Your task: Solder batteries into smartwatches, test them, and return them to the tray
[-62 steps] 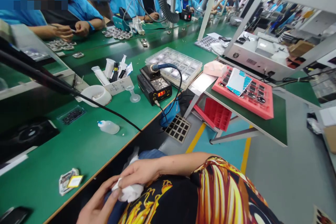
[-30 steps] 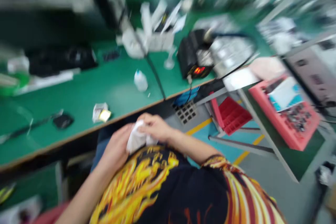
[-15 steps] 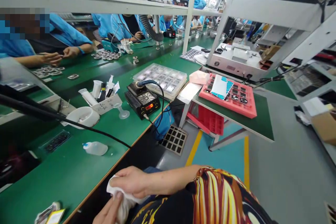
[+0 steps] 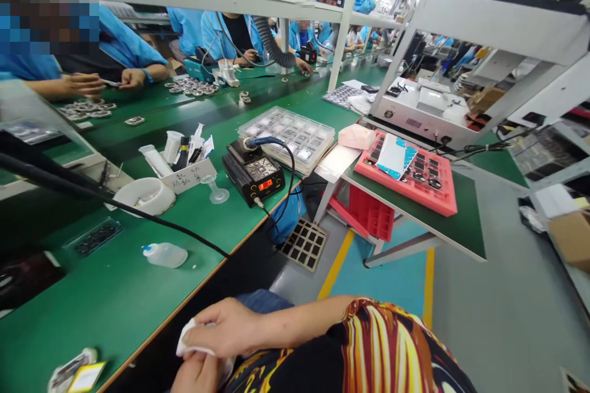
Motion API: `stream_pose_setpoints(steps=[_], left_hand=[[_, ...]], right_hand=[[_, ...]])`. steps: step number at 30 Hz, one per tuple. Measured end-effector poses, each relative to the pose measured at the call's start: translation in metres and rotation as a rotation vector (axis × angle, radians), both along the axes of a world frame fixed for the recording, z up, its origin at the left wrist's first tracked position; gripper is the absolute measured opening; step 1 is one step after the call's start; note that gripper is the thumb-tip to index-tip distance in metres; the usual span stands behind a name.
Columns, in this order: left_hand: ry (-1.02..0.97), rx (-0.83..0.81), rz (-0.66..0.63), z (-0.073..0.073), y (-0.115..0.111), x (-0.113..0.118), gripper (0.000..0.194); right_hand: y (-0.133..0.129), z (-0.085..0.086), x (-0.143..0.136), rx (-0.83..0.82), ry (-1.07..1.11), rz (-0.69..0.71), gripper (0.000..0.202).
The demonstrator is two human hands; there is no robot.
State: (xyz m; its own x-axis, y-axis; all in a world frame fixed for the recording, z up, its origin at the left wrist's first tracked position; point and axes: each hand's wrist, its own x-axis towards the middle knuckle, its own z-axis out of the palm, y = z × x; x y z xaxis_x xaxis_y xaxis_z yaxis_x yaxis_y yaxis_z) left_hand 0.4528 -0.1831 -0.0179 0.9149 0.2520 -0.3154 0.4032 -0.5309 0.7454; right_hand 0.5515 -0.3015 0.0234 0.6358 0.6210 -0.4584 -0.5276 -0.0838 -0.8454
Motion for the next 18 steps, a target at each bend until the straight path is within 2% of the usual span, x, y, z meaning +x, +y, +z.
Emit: stream_pose_setpoints(steps=[2,4,7,9,11,14,16,18], left_hand=[[0.022,0.072,-0.100,0.016,-0.017,0.002,0.046],[-0.001,0.045,-0.234,0.040,-0.025,0.004,0.047],[-0.133,0.130,-0.306,0.081,-0.020,0.005,0.037],[-0.216,0.210,-0.300,0.111,-0.009,0.005,0.034],[-0.306,0.245,-0.237,0.140,0.003,0.008,0.029],[-0.469,0.303,0.007,0.169,0.020,0.034,0.025],[-0.533,0.340,0.182,0.174,0.029,0.063,0.031],[-0.540,0.341,0.266,0.168,0.037,0.093,0.045]], right_hand=[[-0.002,0.012,-0.002,0.015,0.040,-0.054,0.038],[-0.010,0.021,0.000,0.012,0.030,-0.095,0.039],[-0.024,0.025,0.013,0.067,-0.017,-0.115,0.045],[-0.031,0.030,0.024,0.141,-0.063,-0.141,0.048],[-0.034,0.040,0.034,0.197,-0.112,-0.139,0.048],[-0.029,0.058,0.046,0.215,-0.236,-0.141,0.045],[-0.019,0.066,0.055,0.219,-0.331,-0.188,0.044],[-0.008,0.070,0.064,0.231,-0.396,-0.249,0.043]])
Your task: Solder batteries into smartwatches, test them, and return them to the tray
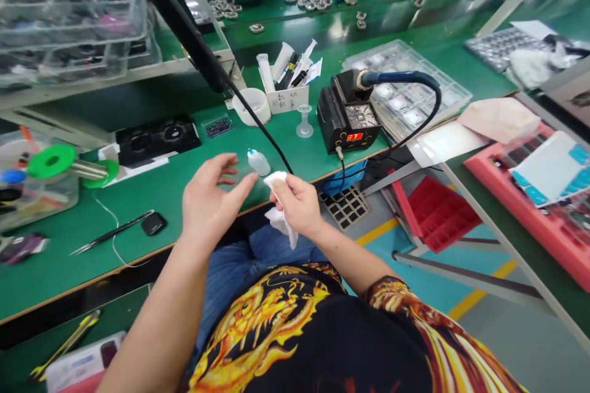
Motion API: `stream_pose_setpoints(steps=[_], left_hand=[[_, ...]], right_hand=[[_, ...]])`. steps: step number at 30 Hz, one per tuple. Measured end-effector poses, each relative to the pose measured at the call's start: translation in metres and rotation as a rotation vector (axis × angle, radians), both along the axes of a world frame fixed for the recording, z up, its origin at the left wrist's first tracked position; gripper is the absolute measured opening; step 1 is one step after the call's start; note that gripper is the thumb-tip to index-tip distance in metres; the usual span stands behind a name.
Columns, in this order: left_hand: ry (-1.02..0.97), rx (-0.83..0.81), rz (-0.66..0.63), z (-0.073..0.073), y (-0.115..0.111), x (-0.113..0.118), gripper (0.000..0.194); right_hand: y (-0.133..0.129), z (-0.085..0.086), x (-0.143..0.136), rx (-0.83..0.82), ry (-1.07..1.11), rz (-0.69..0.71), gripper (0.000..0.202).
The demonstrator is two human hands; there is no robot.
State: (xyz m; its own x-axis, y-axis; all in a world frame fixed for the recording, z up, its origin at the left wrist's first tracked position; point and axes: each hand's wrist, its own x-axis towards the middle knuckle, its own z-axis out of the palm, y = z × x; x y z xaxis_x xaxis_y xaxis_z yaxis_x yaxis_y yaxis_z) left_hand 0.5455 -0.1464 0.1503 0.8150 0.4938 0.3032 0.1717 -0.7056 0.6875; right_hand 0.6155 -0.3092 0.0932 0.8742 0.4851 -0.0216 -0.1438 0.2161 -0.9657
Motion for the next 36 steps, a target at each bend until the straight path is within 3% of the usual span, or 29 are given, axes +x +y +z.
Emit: stream_pose_setpoints(steps=[4,9,12,15,18,21,25,36], left_hand=[[0.049,-0.031,0.048,-0.021,0.006,0.039,0.055],[0.076,-0.090,-0.022,-0.028,0.000,0.045,0.030],[-0.007,-0.264,-0.047,-0.018,-0.005,0.022,0.026],[-0.061,-0.648,-0.095,-0.007,-0.011,-0.023,0.040],[0.022,-1.041,-0.178,-0.002,-0.024,-0.073,0.041],[0.112,-1.296,-0.238,-0.003,-0.039,-0.105,0.039],[0.142,-1.405,-0.242,-0.008,-0.050,-0.117,0.036],[0.118,-1.555,-0.351,-0.014,-0.049,-0.128,0.035]], right_hand=[[0.019,0.000,0.012,0.072,0.020,-0.067,0.042],[0.021,0.008,0.016,0.193,0.141,-0.084,0.040],[0.017,0.018,0.013,0.242,0.243,-0.012,0.041],[0.015,0.024,0.005,0.293,0.333,0.108,0.038],[0.018,0.024,-0.006,0.307,0.415,0.237,0.038],[0.024,0.019,-0.017,0.260,0.464,0.335,0.041],[0.031,0.012,-0.029,0.175,0.458,0.351,0.042],[0.036,0.010,-0.046,0.005,0.498,0.375,0.047]])
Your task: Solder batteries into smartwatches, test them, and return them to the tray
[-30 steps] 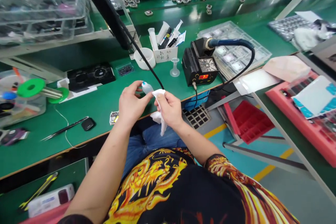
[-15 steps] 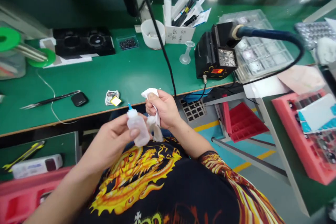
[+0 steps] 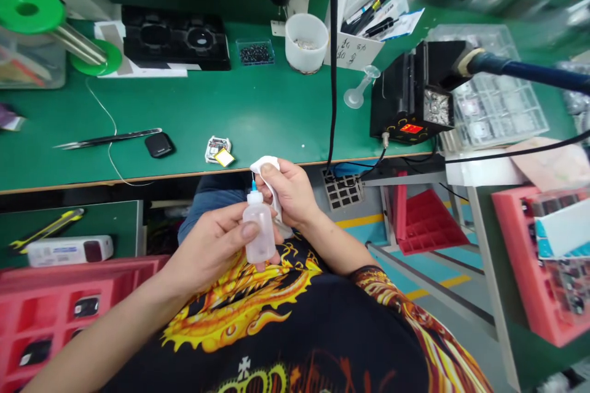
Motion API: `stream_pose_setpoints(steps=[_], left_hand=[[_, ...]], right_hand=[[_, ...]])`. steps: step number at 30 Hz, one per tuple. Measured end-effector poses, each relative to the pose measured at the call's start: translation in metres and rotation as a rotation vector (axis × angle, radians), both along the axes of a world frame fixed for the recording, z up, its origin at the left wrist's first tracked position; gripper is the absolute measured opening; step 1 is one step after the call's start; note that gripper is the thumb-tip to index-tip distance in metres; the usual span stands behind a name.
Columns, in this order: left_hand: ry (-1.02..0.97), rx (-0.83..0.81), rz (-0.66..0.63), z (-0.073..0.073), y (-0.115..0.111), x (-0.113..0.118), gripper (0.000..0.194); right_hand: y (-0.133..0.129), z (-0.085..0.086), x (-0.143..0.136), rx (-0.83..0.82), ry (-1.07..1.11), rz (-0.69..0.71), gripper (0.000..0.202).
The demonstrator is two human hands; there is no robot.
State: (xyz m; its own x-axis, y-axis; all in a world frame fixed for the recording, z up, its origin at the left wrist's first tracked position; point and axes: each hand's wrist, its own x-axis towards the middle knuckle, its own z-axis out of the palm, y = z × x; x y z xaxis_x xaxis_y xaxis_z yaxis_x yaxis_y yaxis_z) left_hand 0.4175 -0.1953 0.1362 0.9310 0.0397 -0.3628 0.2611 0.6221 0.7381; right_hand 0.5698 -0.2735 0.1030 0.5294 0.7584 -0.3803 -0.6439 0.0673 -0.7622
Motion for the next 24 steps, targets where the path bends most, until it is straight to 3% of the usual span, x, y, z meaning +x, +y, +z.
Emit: stream_pose_setpoints(steps=[9,15,24], left_hand=[[-0.028,-0.082,0.038,0.007,0.000,0.003,0.034],[0.001,-0.140,0.060,0.004,-0.001,0.002,0.031],[0.012,-0.141,0.079,0.011,-0.003,0.007,0.033]], right_hand=[[0.001,0.003,-0.004,-0.007,-0.009,0.003,0.046],[0.000,0.004,-0.004,-0.030,0.004,0.021,0.050],[-0.004,0.003,-0.005,-0.064,-0.024,-0.005,0.046]])
